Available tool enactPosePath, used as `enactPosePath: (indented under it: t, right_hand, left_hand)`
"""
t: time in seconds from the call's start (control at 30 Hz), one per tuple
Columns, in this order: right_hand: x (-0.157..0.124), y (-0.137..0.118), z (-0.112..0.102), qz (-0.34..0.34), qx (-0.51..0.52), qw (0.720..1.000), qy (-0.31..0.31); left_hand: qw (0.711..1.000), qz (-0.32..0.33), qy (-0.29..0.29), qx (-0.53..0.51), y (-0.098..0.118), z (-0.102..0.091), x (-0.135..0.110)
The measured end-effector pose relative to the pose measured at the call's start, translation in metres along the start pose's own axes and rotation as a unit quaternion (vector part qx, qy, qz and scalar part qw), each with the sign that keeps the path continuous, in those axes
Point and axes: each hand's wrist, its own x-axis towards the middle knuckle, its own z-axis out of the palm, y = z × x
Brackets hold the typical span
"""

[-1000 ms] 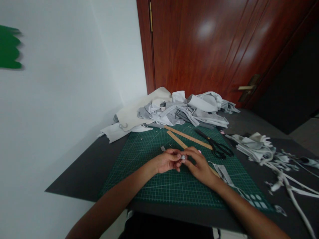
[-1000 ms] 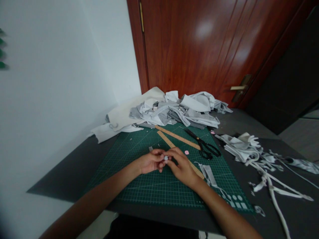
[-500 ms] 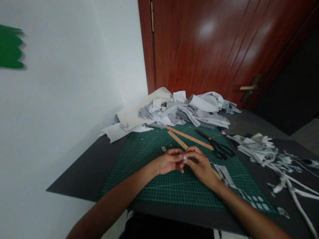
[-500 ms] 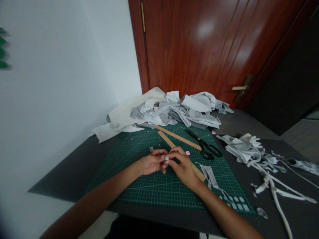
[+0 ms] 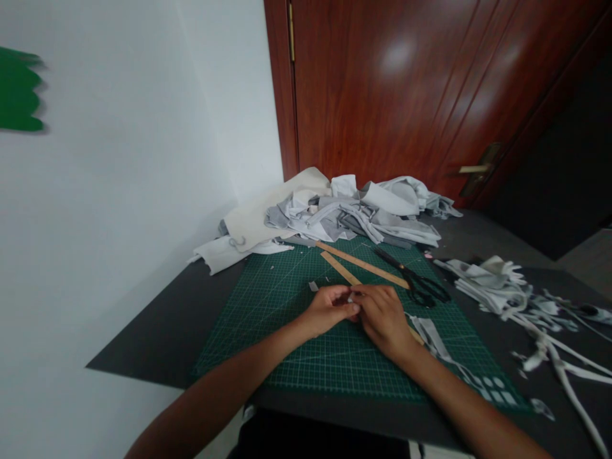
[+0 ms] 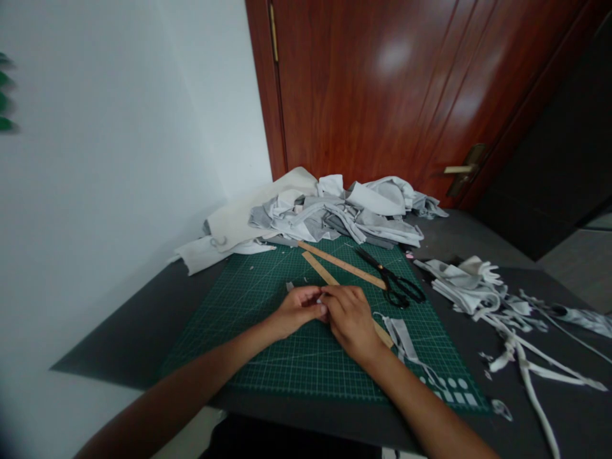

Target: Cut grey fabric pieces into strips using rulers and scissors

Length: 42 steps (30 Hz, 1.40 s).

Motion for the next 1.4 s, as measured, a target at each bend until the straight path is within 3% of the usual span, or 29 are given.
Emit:
enactPosePath:
  t: [0.2, 0.5, 0.67, 0.9, 1.1, 1.4]
  right_hand:
    - [0.002, -0.001, -0.003, -0.013, -0.002, 1.0, -0.027]
    - [0.002, -0.003, -0.004, 0.008, -0.023, 1.0, -0.011]
    - [0.001, -0.001, -0.005, 0.008, -0.005, 1.0, -0.027]
    - [-0.001, 0.005, 0.003, 0.023, -0.002, 0.999, -0.048]
    - [-0.001, 0.005, 0.007, 0.042, -0.017, 0.998, -0.044]
    - [0.002, -0.004, 0.007, 0.09, 0.007, 0.996, -0.01]
  left_hand:
    - [1.0, -0.008, 0.004, -0.025, 0.001, 0.001, -0.002]
    - [1.0, -0.007, 0.0, -0.01, 0.002, 0.001, -0.002]
    - [0.993, 0.052, 0.038, 0.102, 0.001, 0.0, 0.0]
    - [0.959, 0.104, 0.114, 0.236, 0.0, 0.0, 0.0]
    - [0.987, 0.06, 0.069, 0.131, -0.009, -0.007, 0.006]
    - [0.99, 0.052, 0.098, 0.092, -0.006, -0.007, 0.007]
